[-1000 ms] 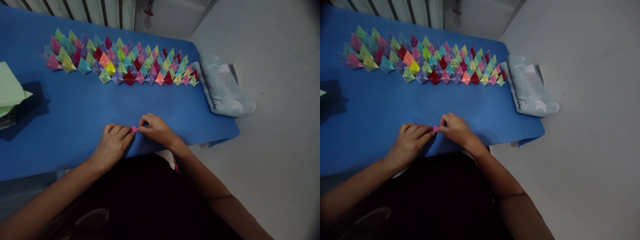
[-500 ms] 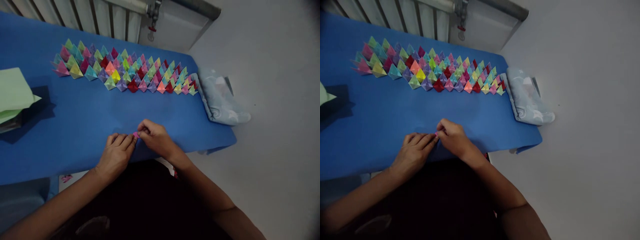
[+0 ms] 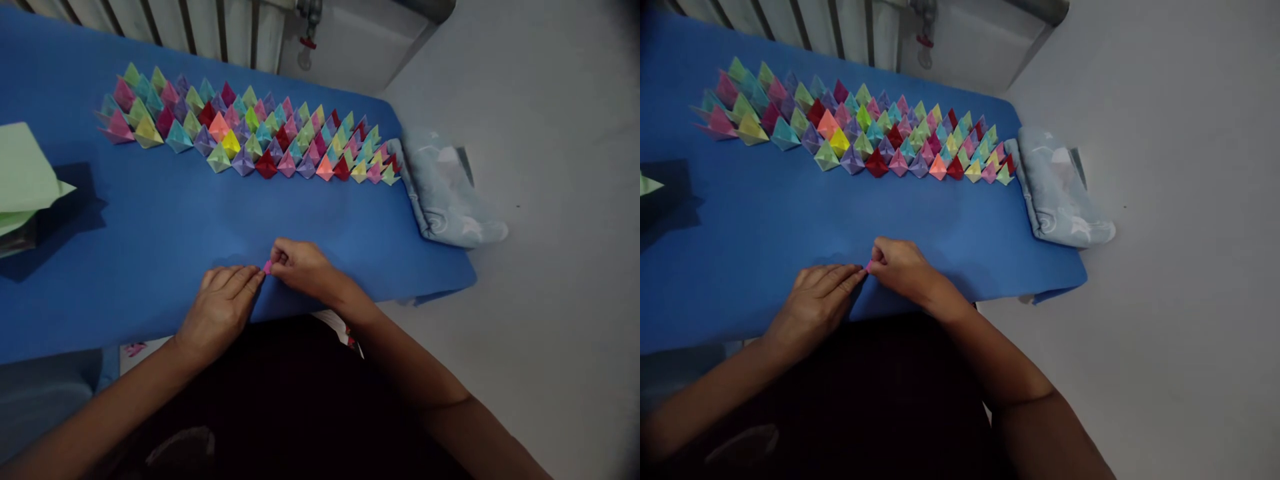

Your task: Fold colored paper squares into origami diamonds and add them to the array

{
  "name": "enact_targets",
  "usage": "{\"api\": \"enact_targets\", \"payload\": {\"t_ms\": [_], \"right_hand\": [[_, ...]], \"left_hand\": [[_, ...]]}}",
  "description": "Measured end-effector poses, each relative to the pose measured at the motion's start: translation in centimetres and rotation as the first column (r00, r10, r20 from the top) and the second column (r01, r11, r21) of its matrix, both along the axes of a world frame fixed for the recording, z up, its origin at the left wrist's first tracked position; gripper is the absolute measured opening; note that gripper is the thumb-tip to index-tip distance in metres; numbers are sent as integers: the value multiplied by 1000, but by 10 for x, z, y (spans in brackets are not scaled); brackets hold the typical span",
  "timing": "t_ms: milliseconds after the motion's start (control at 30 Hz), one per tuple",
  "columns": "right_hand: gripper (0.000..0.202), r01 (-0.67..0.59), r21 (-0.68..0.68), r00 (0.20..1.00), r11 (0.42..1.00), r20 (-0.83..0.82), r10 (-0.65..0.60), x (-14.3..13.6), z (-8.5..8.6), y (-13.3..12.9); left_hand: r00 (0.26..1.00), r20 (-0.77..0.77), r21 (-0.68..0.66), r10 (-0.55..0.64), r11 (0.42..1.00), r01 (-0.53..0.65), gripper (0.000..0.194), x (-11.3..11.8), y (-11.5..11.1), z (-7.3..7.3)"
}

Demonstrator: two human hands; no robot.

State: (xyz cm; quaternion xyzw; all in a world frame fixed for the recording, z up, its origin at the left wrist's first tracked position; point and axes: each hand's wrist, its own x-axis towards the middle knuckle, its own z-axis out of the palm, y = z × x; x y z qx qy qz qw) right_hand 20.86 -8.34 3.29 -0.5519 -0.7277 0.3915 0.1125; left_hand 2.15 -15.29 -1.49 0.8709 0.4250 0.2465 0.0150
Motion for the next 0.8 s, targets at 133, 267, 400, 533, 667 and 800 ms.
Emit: {"api": "enact_targets", "payload": {"t_ms": [133,267,400,533,667,800], "right_hand": [[11,-26,-11,1000,1000,-10,26,1,0,1],[14,-59,38,998,998,-20,60,-1,5,-2],[17,-78,20,997,997,-7,78,-3,10,-4],[16,-92,74,995,993,34,90,-2,6,-3],[14,-90,102,996,991,37,86,7,0,-4],[13,-33,82,995,996,92,25,15,-1,-5]], "left_hand": [[1000,-11,-3,-11,1000,11,34,-1,1,-1],[1000,2,-28,-28,999,28,36,-1,2,0],[999,-32,-17,-35,999,35,41,-2,2,-3],[998,-60,63,-34,997,38,47,-4,3,-13],[996,-79,104,-40,993,49,48,-9,4,-26],[994,-93,137,-66,987,78,52,-13,4,-41]]}}
